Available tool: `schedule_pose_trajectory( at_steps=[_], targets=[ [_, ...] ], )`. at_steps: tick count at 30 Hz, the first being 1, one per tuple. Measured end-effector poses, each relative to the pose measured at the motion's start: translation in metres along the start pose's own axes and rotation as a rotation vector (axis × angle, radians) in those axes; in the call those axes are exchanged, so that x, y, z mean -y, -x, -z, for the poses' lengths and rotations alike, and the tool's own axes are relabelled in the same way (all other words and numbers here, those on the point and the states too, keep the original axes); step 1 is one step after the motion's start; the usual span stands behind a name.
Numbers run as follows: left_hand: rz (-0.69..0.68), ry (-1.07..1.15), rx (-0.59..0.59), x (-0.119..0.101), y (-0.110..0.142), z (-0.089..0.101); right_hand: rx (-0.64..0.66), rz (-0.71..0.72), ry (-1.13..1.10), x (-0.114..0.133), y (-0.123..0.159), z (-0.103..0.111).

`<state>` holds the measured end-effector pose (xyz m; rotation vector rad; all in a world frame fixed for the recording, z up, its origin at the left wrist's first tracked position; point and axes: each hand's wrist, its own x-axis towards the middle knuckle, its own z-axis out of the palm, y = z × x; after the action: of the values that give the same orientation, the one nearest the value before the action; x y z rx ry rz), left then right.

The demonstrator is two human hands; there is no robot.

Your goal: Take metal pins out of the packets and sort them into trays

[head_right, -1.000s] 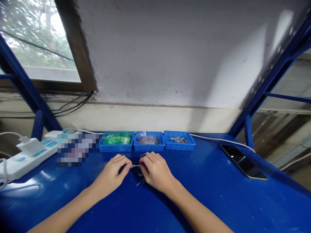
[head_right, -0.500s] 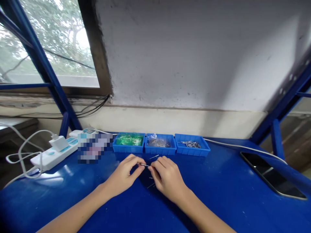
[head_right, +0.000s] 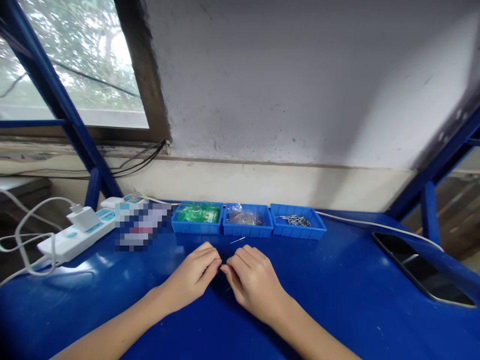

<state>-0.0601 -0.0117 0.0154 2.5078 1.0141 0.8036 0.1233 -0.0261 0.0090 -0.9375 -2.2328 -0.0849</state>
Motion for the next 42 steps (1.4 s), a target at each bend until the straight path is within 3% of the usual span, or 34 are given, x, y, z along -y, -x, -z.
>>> schedule_pose_trajectory(
  at_steps=[8, 14, 21, 26, 31, 35, 39, 42],
  targets=[
    [0.055, 0.025, 0.062, 0.000, 0.002, -0.002, 0.040, 0.000, 0.033, -0.002, 0.005, -0.002],
    [0.129, 0.184, -0.063, 0.005, 0.005, -0.005, -0.043, -0.076, -0.052, -0.009, 0.003, 0.002],
    [0.139, 0.097, -0.039, 0.005, 0.000, 0.000, -0.008, -0.165, -0.137, -0.011, 0.006, -0.001],
    [0.155, 0.110, -0.049, 0.005, 0.001, 0.002, -0.001, -0.129, -0.139, -0.008, 0.004, -0.002],
    [0.144, 0.148, -0.132, 0.006, 0.000, 0.000, 0.007, -0.140, -0.148, -0.008, 0.002, 0.002],
    [0.153, 0.113, -0.107, 0.007, 0.000, -0.004, 0.002, -0.134, -0.112, -0.007, 0.001, 0.002],
    [0.198, 0.128, -0.088, 0.006, 0.003, -0.007, 0.053, -0.039, -0.024, -0.005, -0.004, 0.007],
    [0.195, 0.107, -0.051, 0.002, 0.002, -0.010, 0.010, -0.006, 0.079, -0.021, -0.006, 0.021]
  ],
)
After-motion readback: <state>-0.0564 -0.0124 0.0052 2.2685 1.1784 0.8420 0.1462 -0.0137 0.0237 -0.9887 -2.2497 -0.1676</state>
